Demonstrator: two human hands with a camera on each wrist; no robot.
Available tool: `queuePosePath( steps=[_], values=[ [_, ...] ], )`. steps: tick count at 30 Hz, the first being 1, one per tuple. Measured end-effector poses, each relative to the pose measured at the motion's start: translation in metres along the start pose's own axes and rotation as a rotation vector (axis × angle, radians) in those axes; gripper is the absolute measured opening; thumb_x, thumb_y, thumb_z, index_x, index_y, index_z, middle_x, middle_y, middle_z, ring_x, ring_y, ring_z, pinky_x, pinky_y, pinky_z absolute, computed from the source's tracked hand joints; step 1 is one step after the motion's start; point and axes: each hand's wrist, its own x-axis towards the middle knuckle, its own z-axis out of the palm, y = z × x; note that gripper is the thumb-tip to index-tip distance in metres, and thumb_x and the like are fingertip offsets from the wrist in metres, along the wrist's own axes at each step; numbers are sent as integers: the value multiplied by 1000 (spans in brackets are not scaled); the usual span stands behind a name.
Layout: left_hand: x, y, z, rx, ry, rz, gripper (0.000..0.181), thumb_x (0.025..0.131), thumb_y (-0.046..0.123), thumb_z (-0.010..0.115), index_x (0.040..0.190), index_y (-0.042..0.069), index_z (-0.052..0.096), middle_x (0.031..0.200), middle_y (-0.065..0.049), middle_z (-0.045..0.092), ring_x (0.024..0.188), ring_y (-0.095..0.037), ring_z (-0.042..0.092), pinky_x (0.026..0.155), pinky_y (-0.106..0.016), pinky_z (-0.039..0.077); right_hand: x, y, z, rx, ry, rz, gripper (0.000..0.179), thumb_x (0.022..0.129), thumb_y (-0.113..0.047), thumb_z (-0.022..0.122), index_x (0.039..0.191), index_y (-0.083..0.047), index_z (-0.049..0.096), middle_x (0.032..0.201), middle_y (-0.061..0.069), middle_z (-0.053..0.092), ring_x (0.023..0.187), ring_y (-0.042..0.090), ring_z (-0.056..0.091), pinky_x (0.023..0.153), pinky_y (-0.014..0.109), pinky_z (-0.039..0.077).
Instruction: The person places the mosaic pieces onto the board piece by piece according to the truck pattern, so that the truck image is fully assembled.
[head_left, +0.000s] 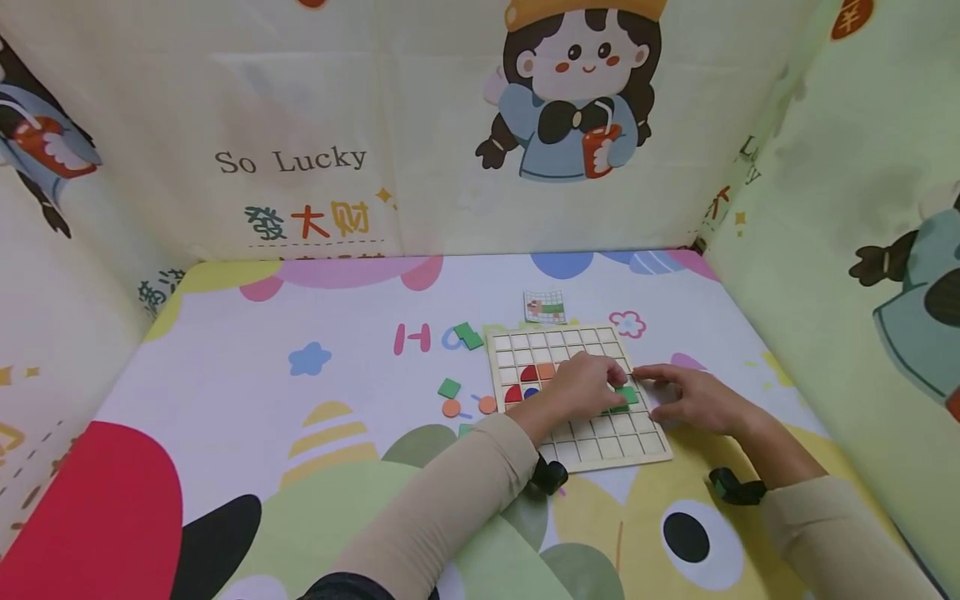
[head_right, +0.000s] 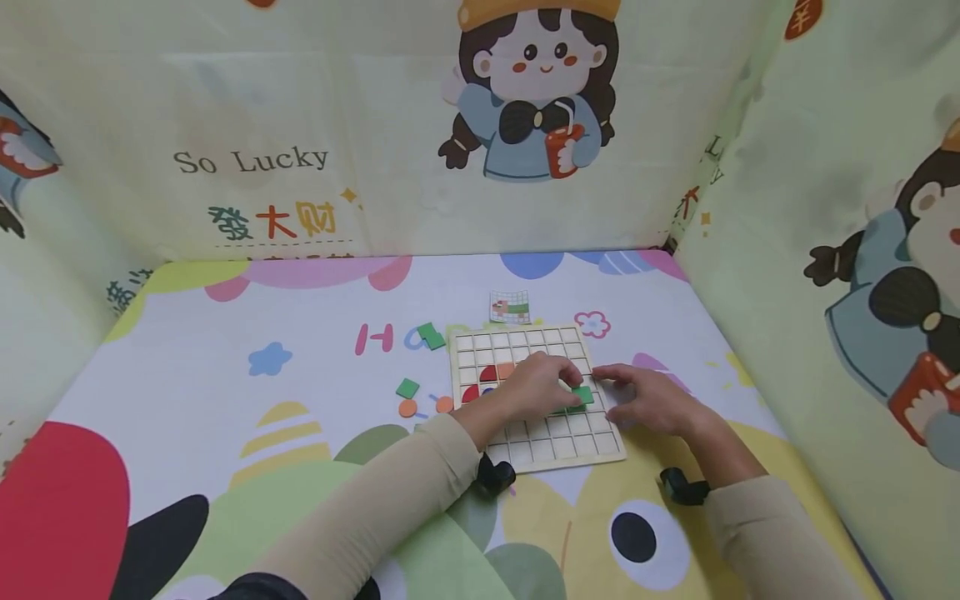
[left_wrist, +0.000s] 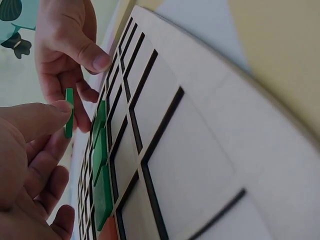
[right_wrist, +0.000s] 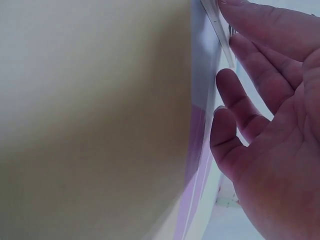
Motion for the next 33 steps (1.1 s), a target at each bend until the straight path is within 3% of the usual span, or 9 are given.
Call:
queuePosePath(
  steps=[7,19,33],
  values=[
    [5,2,10,44,20,-4,22,89,32,77,108,23,73,89,19,61,91,-3,50,83,-21,39,0,4,1,18,6,-8,61,83,-16,81,137,-1,58,137,17,58,121,38,50,95,55,41],
    [6,4,23,83,71,-72,18,88,36,77,104,28,74,82,21,58,91,-6,50,78,-27,36,2,7,4,21,1,16,63,83,-19,81,139,-4,57,139,16,57,127,40,46,99,59,38],
    [7,6,31,131,118,-45,15,89,36,76,103,31,72,88,24,61,99,-9,51,77,-28,35,0,10,3,18,15,20,63,82,-17,81,138,-3,57,137,17,59,124,38,48,96,55,40]
  ],
)
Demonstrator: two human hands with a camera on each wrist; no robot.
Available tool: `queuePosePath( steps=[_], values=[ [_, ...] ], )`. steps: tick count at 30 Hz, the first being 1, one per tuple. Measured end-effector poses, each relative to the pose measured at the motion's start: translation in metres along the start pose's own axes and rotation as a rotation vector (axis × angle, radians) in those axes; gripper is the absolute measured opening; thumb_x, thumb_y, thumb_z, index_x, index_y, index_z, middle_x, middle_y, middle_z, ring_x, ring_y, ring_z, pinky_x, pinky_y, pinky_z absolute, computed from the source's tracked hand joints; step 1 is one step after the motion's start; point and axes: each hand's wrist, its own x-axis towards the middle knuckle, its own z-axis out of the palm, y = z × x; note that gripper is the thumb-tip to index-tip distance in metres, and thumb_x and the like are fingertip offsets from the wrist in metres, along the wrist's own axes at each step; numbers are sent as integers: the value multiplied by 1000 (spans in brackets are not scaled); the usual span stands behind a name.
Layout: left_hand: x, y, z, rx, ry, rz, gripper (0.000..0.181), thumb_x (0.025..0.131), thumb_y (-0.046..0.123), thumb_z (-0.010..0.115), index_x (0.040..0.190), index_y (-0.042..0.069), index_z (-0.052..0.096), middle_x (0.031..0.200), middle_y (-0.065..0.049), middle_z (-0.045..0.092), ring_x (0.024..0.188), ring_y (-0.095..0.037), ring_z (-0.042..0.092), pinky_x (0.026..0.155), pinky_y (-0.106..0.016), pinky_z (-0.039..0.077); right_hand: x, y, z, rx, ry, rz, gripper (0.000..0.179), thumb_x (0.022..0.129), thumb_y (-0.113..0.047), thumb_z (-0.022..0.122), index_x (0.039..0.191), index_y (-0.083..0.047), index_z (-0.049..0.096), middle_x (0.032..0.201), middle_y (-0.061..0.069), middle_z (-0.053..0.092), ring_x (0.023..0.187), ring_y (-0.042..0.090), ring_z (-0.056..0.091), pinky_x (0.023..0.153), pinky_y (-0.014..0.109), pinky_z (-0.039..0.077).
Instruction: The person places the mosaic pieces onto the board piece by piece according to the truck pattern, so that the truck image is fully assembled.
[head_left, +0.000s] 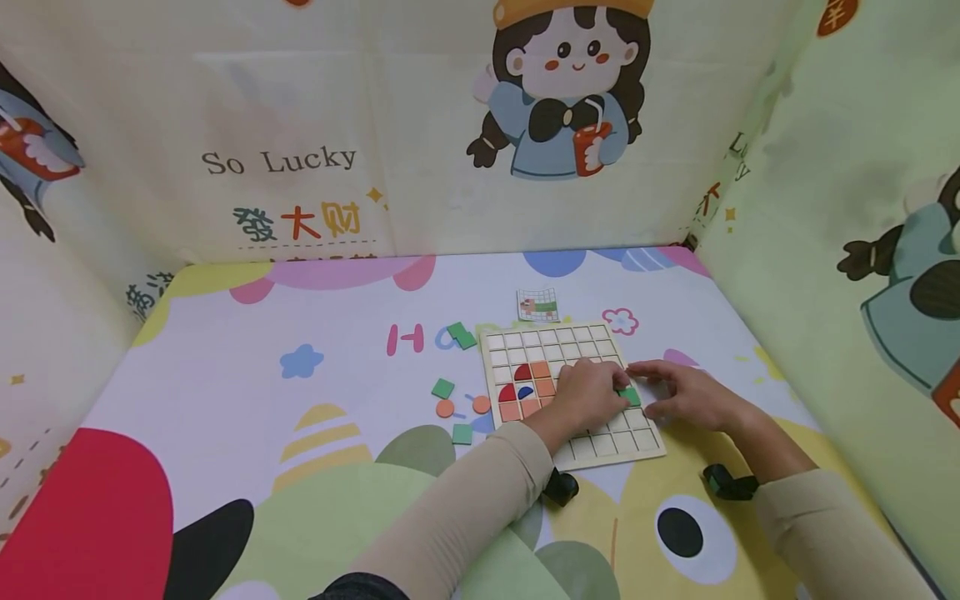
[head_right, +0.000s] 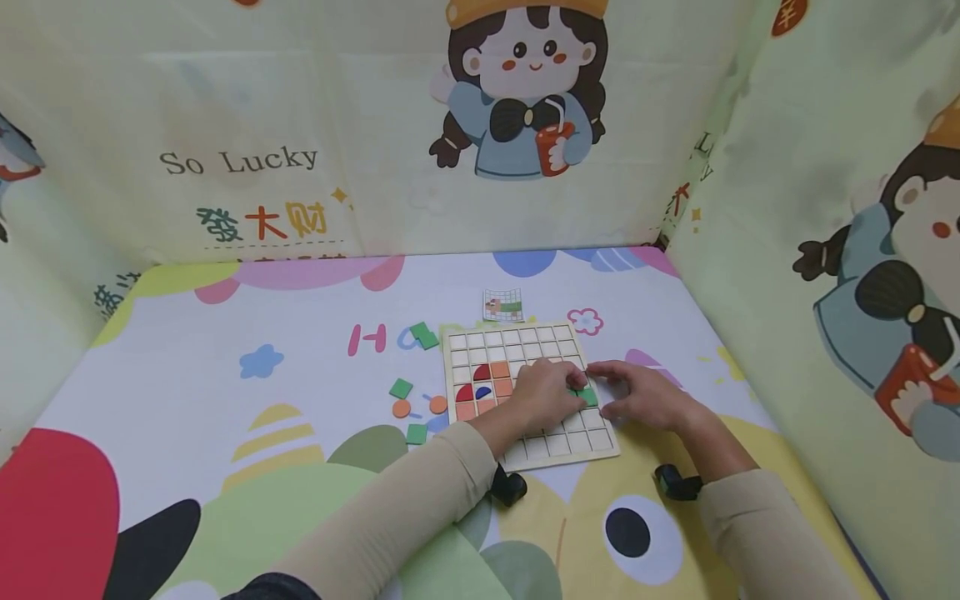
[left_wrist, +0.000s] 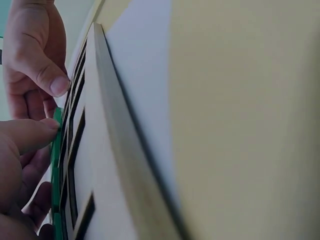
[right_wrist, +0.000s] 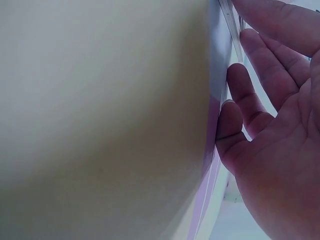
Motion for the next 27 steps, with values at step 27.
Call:
queuePosePath(
  steps=[27],
  values=[
    [-2,3,0,-6,-1,-34,16,89,34,75,103,29,71,87,20,58,96,-10,49,78,-29,35,0,-3,1,3,-9,28,64,83,-20,81,139,-4,56,139,16,57,126,39,47,95,53,42]
  ],
)
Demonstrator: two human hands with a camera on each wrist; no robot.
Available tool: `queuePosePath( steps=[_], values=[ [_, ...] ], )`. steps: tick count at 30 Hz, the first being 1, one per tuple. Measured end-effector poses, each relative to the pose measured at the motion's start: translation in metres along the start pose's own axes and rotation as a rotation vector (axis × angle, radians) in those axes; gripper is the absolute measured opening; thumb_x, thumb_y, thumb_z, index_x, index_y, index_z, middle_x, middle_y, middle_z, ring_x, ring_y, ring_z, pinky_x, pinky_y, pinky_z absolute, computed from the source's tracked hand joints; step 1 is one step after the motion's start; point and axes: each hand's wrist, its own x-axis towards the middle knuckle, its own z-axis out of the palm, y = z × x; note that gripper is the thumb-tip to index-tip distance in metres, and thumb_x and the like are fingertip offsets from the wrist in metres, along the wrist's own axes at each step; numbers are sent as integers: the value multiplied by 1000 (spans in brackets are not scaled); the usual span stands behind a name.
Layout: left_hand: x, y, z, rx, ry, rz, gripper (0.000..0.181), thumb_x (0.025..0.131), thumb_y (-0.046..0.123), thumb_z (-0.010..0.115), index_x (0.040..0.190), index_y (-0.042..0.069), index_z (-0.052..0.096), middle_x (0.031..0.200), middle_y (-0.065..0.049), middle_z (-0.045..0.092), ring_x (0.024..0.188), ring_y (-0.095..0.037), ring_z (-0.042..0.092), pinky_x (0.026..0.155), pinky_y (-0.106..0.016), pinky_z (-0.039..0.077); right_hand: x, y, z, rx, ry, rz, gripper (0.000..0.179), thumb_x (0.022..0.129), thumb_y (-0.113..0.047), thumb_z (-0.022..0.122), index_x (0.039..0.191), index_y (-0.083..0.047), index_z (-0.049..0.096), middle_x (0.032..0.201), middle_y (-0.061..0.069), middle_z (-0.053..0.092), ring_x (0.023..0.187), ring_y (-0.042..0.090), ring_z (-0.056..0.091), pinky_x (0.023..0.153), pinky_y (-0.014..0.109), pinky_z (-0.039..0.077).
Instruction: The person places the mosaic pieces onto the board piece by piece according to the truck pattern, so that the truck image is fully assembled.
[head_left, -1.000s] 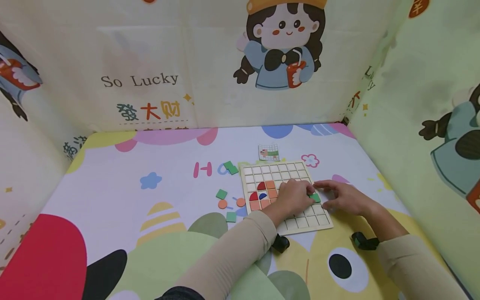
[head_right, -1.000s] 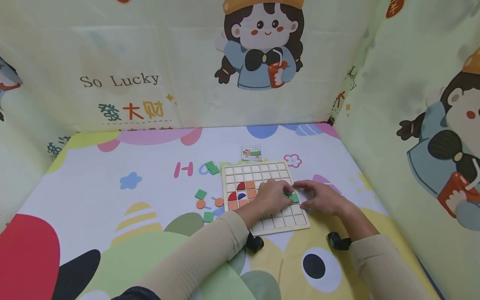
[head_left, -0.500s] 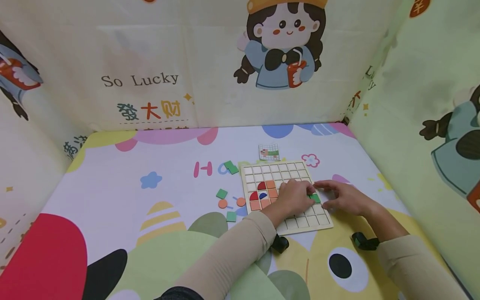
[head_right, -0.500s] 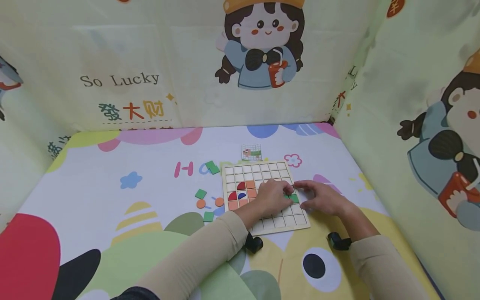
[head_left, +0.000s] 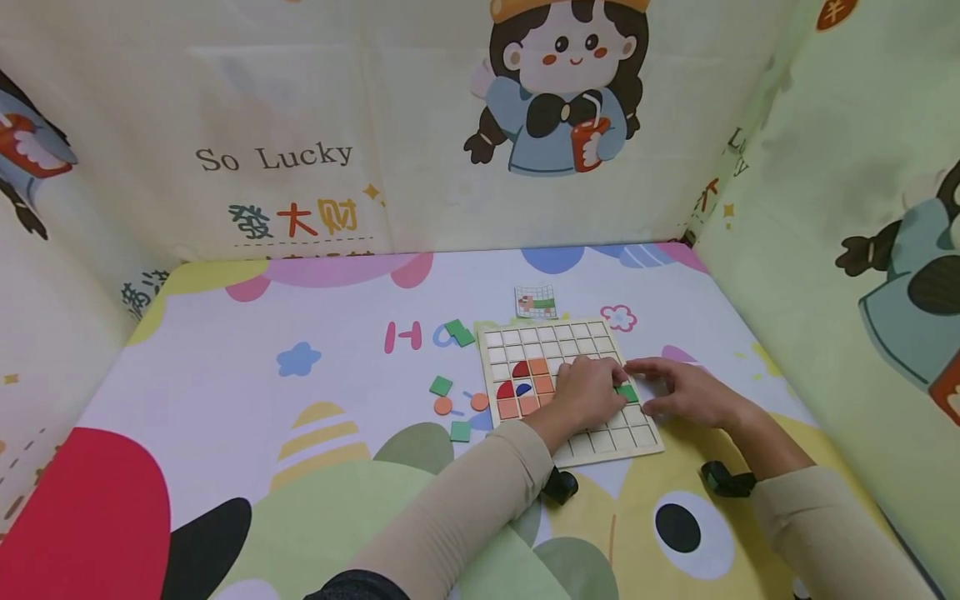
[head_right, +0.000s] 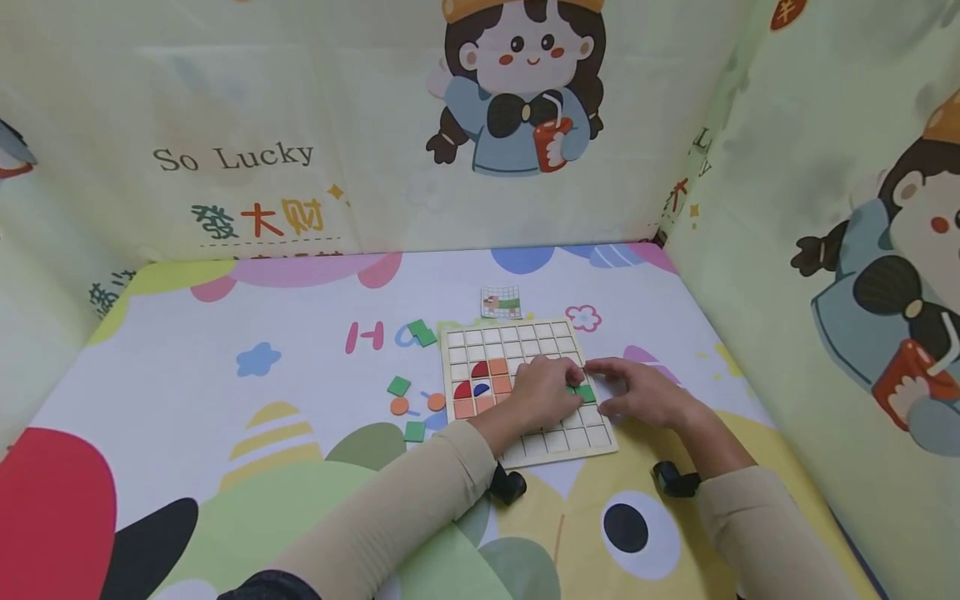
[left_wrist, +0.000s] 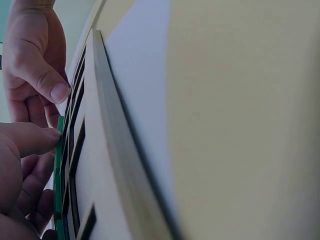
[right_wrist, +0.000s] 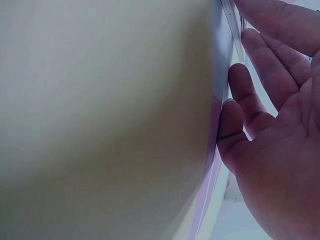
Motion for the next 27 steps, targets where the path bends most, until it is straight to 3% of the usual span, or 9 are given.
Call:
queuePosePath(
  steps=[7,14,19,22,27],
  values=[
    [-1,-5,-14,-5,14,12,20,88,32,75,107,28,71,93,21,61,97,-6,51,81,-28,37,5,-3,-1,23,-4,-14,63,82,-17,81,139,-2,56,138,17,58,130,41,45,102,62,36],
    [-16,-25,-59,29,28,64,28,92,31,72,118,23,70,107,16,67,107,-11,54,93,-36,40,6,-3,-3,8,-4,-23,63,82,-19,82,138,-3,58,138,17,57,126,40,49,101,59,37],
    [-36,-52,-94,-77,37,49,34,93,28,73,123,15,68,116,8,67,118,-18,52,103,-47,36,3,-3,-2,18,-6,-6,63,82,-20,82,139,-5,58,140,19,54,124,40,49,99,57,39],
    [-48,-74,-111,-143,65,26,36,91,25,75,124,12,67,118,3,66,119,-21,51,101,-46,40,0,-3,-1,31,-6,-2,63,82,-20,81,139,-5,58,142,20,53,126,41,47,100,59,38],
    [-70,-109,-133,-165,123,-17,38,89,21,77,124,10,66,118,-2,66,116,-24,52,93,-42,48,-2,-2,2,16,9,-11,62,82,-19,81,139,-6,59,140,18,55,125,39,49,98,56,40]
  ],
)
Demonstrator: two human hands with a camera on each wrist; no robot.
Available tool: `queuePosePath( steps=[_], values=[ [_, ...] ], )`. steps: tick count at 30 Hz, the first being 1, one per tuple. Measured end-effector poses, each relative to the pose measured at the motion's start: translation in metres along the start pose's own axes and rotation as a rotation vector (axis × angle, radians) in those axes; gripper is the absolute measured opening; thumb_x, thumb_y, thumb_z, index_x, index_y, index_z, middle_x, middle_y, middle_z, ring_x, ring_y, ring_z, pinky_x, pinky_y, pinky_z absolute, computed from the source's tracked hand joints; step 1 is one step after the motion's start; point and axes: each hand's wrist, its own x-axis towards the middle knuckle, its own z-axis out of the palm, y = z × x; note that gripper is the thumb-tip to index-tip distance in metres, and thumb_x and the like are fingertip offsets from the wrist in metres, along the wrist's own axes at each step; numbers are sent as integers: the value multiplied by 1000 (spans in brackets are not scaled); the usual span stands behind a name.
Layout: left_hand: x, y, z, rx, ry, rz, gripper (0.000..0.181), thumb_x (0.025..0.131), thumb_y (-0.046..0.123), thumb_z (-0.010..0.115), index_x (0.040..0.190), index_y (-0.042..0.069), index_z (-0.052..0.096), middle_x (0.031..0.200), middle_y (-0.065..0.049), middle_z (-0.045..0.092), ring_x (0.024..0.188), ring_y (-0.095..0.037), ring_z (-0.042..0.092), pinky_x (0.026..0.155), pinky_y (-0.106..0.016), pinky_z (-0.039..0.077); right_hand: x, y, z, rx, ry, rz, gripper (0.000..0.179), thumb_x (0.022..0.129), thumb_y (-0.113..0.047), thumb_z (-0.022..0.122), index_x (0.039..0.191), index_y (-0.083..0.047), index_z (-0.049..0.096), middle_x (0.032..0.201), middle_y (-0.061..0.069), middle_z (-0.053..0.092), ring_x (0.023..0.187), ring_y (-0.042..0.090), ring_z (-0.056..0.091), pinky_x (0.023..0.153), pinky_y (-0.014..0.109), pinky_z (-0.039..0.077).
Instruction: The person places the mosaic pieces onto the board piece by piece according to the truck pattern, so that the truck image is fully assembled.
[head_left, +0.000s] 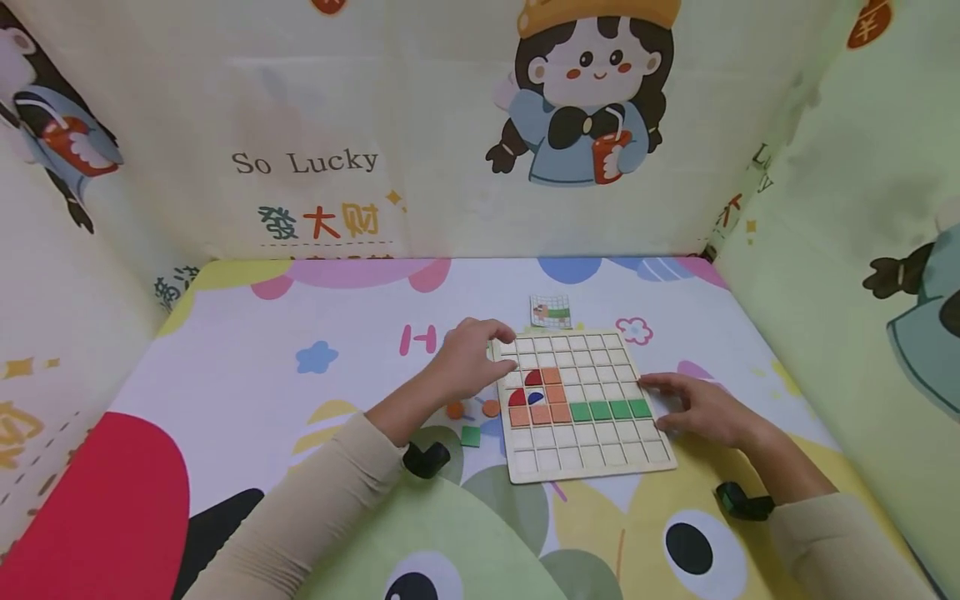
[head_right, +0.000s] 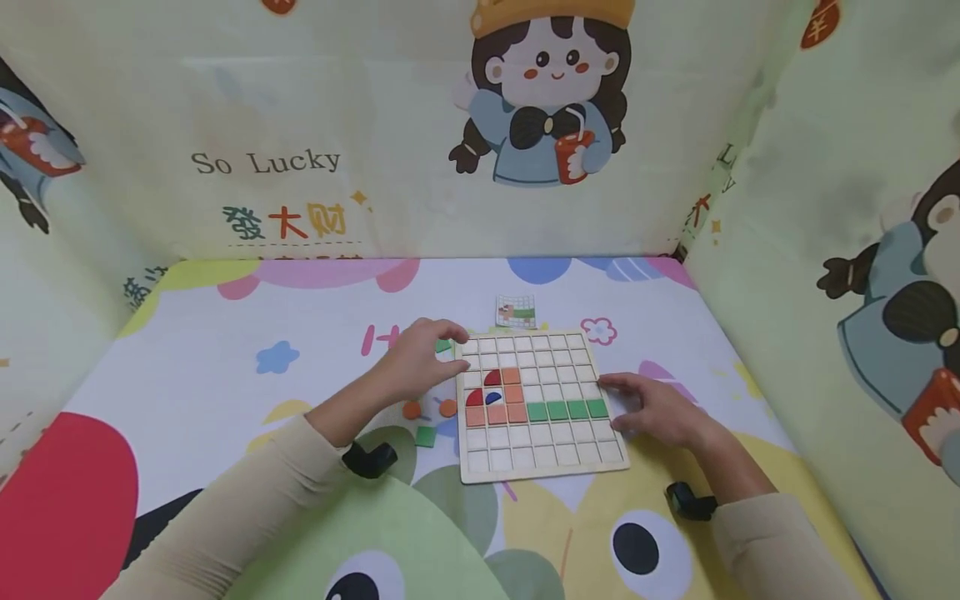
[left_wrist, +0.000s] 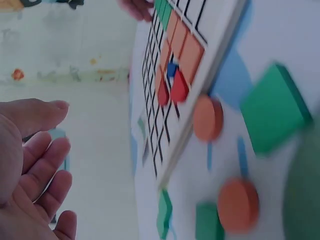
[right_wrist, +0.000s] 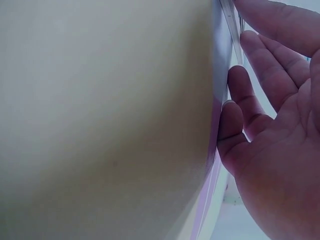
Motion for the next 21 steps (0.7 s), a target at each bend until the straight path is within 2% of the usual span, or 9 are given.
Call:
queuePosePath(
  steps=[4,10,15,17,21],
  values=[
    [-17,-19,-18,-1,7,-27,38,89,19,77,123,7,66,119,-6,66,116,-28,52,92,-41,50,-2,0,1,-12,6,1,62,83,-19,81,139,-7,59,139,17,55,122,38,50,94,53,42],
    [-36,-41,-36,-12,-3,-56,39,89,17,77,124,5,65,121,-10,65,123,-30,53,104,-46,42,-2,0,2,-5,8,-6,62,83,-18,81,139,-7,58,139,17,56,121,37,51,94,53,42],
    [-44,-58,-41,-27,-24,-105,36,90,16,76,123,6,65,121,-7,64,123,-30,52,103,-47,43,0,0,2,4,7,-13,62,83,-19,81,139,-6,58,139,16,56,119,36,52,91,46,43],
    [-46,-64,-40,-29,-36,-123,34,90,15,75,121,6,66,119,-6,63,120,-29,52,99,-46,46,-1,0,2,3,7,-12,62,83,-19,81,139,-7,58,139,16,56,118,34,52,89,43,43],
    [-48,-72,-39,-23,-63,-131,30,90,14,73,119,8,67,118,-6,63,119,-30,53,97,-46,47,0,0,2,1,9,-14,62,83,-18,81,139,-7,58,138,15,57,118,34,52,87,40,43]
  ],
)
